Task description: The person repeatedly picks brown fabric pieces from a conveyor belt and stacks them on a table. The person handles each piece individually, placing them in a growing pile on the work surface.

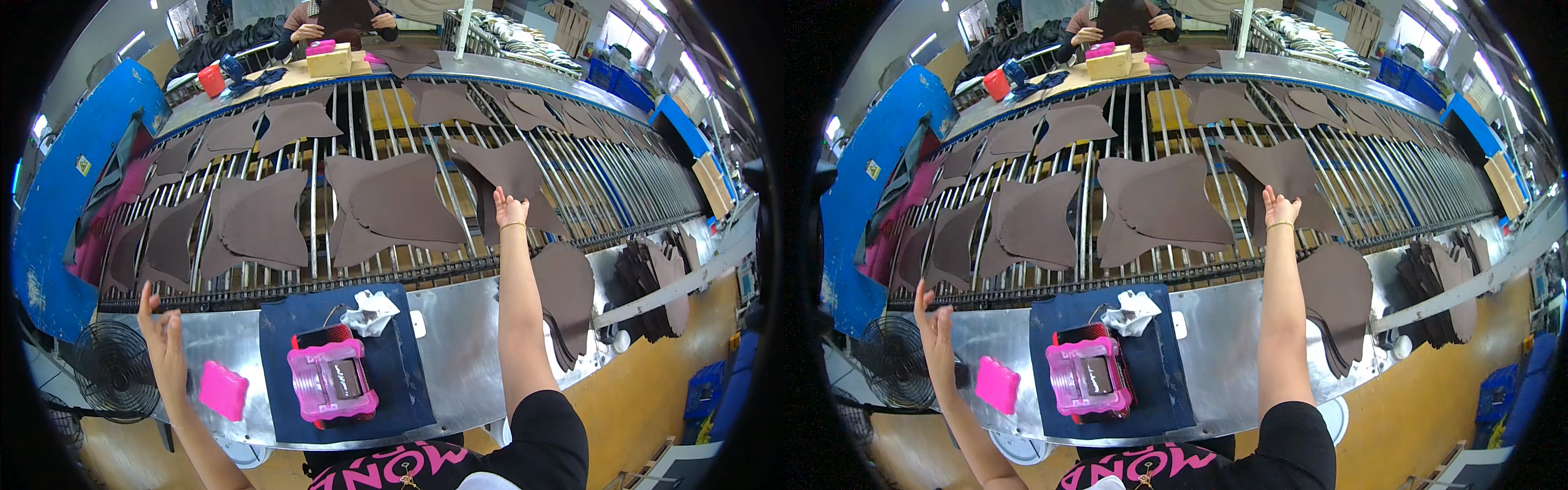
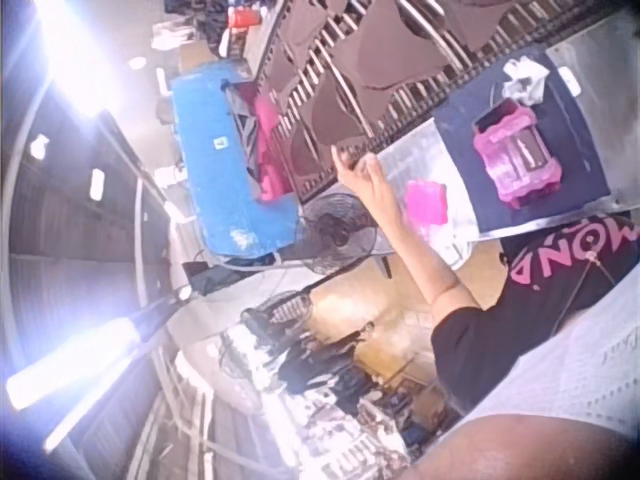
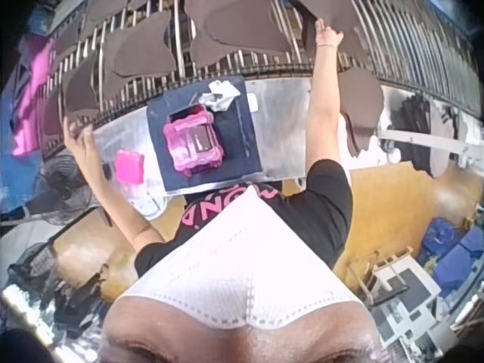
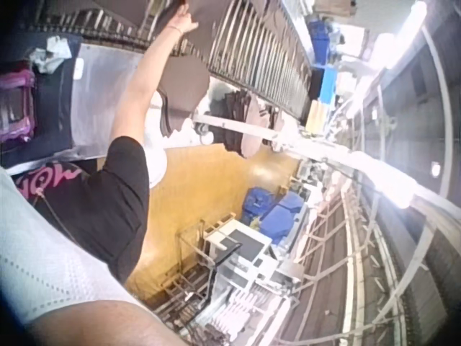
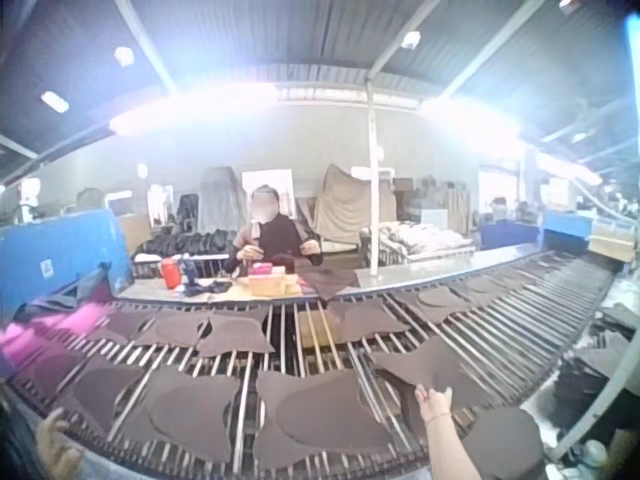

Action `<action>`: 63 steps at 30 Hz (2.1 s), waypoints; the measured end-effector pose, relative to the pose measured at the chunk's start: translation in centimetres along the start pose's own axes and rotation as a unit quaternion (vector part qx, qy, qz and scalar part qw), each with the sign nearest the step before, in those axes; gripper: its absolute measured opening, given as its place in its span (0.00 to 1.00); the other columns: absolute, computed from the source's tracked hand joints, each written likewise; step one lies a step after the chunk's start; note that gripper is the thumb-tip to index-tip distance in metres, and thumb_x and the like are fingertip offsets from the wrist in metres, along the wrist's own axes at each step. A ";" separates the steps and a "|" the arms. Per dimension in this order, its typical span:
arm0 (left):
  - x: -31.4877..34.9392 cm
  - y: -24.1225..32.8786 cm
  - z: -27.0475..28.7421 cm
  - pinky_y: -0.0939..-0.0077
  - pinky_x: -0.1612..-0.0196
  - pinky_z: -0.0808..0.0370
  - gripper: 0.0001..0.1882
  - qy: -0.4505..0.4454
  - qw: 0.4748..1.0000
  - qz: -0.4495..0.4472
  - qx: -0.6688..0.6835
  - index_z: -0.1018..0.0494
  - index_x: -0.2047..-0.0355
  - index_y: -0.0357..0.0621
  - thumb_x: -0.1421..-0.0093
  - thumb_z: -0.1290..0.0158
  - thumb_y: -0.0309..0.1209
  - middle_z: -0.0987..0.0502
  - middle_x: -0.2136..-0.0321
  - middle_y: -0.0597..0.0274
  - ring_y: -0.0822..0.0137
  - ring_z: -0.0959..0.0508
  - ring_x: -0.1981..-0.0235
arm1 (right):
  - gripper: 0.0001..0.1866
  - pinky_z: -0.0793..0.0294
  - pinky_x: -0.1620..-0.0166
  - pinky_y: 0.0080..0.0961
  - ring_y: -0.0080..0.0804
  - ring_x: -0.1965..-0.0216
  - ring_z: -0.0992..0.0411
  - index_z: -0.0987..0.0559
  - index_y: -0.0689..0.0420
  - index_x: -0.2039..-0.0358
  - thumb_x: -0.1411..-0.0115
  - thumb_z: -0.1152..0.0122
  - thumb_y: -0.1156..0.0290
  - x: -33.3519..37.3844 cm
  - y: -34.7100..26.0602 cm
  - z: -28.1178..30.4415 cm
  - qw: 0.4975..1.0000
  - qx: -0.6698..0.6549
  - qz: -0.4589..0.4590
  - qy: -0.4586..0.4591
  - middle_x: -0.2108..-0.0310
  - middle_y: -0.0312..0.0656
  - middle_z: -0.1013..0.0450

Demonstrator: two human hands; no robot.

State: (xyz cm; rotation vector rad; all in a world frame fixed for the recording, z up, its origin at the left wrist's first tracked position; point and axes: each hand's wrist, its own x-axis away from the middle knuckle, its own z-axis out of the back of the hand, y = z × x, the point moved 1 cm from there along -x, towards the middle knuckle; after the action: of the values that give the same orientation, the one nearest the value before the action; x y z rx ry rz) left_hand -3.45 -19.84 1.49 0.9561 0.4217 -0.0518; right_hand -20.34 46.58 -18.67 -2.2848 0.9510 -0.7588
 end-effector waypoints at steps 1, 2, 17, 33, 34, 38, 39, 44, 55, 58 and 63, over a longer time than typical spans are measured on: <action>0.6 -0.9 0.7 0.74 0.50 0.34 0.30 0.000 1.000 0.019 -0.005 0.46 0.36 0.50 0.36 0.52 0.39 0.40 0.45 0.58 0.70 0.30 0.58 | 0.41 0.17 0.63 0.40 0.50 0.62 0.24 0.64 0.46 0.35 0.43 0.63 0.90 -0.3 0.4 -0.3 1.000 0.001 0.000 -0.004 0.56 0.53 0.39; 1.1 -1.3 0.9 0.74 0.51 0.34 0.30 -0.003 0.999 0.040 -0.007 0.46 0.36 0.50 0.35 0.52 0.40 0.40 0.45 0.58 0.71 0.30 0.59 | 0.38 0.17 0.62 0.40 0.50 0.62 0.24 0.61 0.48 0.36 0.43 0.62 0.89 -0.6 0.5 -0.1 1.000 0.005 0.001 -0.005 0.55 0.54 0.38; 2.8 -0.2 -2.7 0.80 0.54 0.33 0.32 -0.043 0.995 0.001 0.088 0.48 0.35 0.50 0.36 0.50 0.38 0.41 0.44 0.59 0.74 0.28 0.59 | 0.08 0.24 0.69 0.21 0.29 0.71 0.25 0.28 0.58 0.61 0.37 0.44 0.68 15.0 -16.2 14.5 0.893 0.407 0.194 -0.019 0.70 0.42 0.25; 6.2 0.2 -3.7 0.81 0.56 0.32 0.34 -0.075 0.991 0.031 0.107 0.51 0.34 0.51 0.37 0.50 0.30 0.42 0.43 0.59 0.74 0.28 0.60 | 0.24 0.29 0.52 0.46 0.48 0.50 0.33 0.21 0.58 0.59 0.50 0.33 0.54 22.9 -18.3 20.9 0.426 0.836 0.213 0.274 0.52 0.46 0.32; 6.4 0.2 -3.5 0.80 0.55 0.32 0.34 -0.074 0.991 0.034 0.110 0.51 0.34 0.51 0.37 0.50 0.30 0.42 0.43 0.59 0.74 0.29 0.60 | 0.24 0.30 0.53 0.47 0.47 0.49 0.34 0.22 0.57 0.58 0.51 0.33 0.54 23.1 -17.8 20.7 0.430 0.834 0.212 0.275 0.52 0.44 0.32; 6.8 -1.3 -2.6 0.84 0.61 0.34 0.34 -0.046 0.993 0.036 0.100 0.51 0.34 0.53 0.37 0.49 0.29 0.42 0.45 0.61 0.78 0.33 0.68 | 0.26 0.30 0.51 0.46 0.48 0.48 0.35 0.23 0.57 0.56 0.53 0.30 0.56 23.3 -17.3 19.8 0.445 0.824 0.205 0.284 0.51 0.46 0.32; 6.8 -1.4 -2.7 0.84 0.61 0.34 0.34 -0.049 0.992 0.038 0.110 0.51 0.34 0.52 0.37 0.49 0.29 0.42 0.45 0.61 0.78 0.33 0.67 | 0.28 0.30 0.51 0.45 0.49 0.48 0.35 0.24 0.58 0.56 0.54 0.29 0.56 22.8 -17.6 19.8 0.476 0.809 0.190 0.288 0.51 0.48 0.33; 7.3 -0.8 -3.6 0.82 0.60 0.34 0.34 -0.057 0.990 0.050 0.118 0.51 0.34 0.52 0.37 0.49 0.29 0.41 0.45 0.60 0.77 0.32 0.67 | 0.37 0.29 0.48 0.37 0.51 0.50 0.30 0.28 0.66 0.53 0.59 0.24 0.56 21.3 -19.5 21.3 0.556 0.778 0.132 0.260 0.53 0.60 0.29; 6.8 0.4 -3.2 0.79 0.55 0.34 0.34 -0.085 0.990 0.030 0.104 0.49 0.34 0.51 0.39 0.49 0.29 0.40 0.45 0.59 0.72 0.30 0.61 | 0.22 0.26 0.80 0.25 0.34 0.84 0.24 0.38 0.57 0.40 0.35 0.54 0.72 32.1 -20.6 8.8 0.697 0.702 0.125 -0.066 0.64 0.51 0.24; 6.3 1.9 -3.9 0.76 0.52 0.34 0.34 -0.096 0.990 0.013 0.107 0.48 0.35 0.50 0.40 0.48 0.28 0.40 0.43 0.57 0.70 0.31 0.56 | 0.21 0.27 0.80 0.21 0.32 0.83 0.24 0.36 0.59 0.42 0.35 0.53 0.73 36.0 -20.4 2.5 0.710 0.662 0.139 -0.195 0.66 0.49 0.24; 5.3 3.5 -7.4 0.62 0.41 0.38 0.34 -0.122 0.984 -0.032 0.129 0.43 0.37 0.47 0.43 0.45 0.29 0.43 0.40 0.56 0.60 0.36 0.42 | 0.17 0.28 0.81 0.18 0.28 0.83 0.25 0.33 0.61 0.46 0.35 0.52 0.73 40.8 -18.3 -3.6 0.671 0.615 0.211 -0.356 0.74 0.43 0.25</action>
State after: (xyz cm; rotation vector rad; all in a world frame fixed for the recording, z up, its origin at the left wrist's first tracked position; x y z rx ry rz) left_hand -0.15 -11.16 -1.46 1.1760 0.2208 -0.2854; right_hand 9.50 25.87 7.63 -0.8868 0.3022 -0.0963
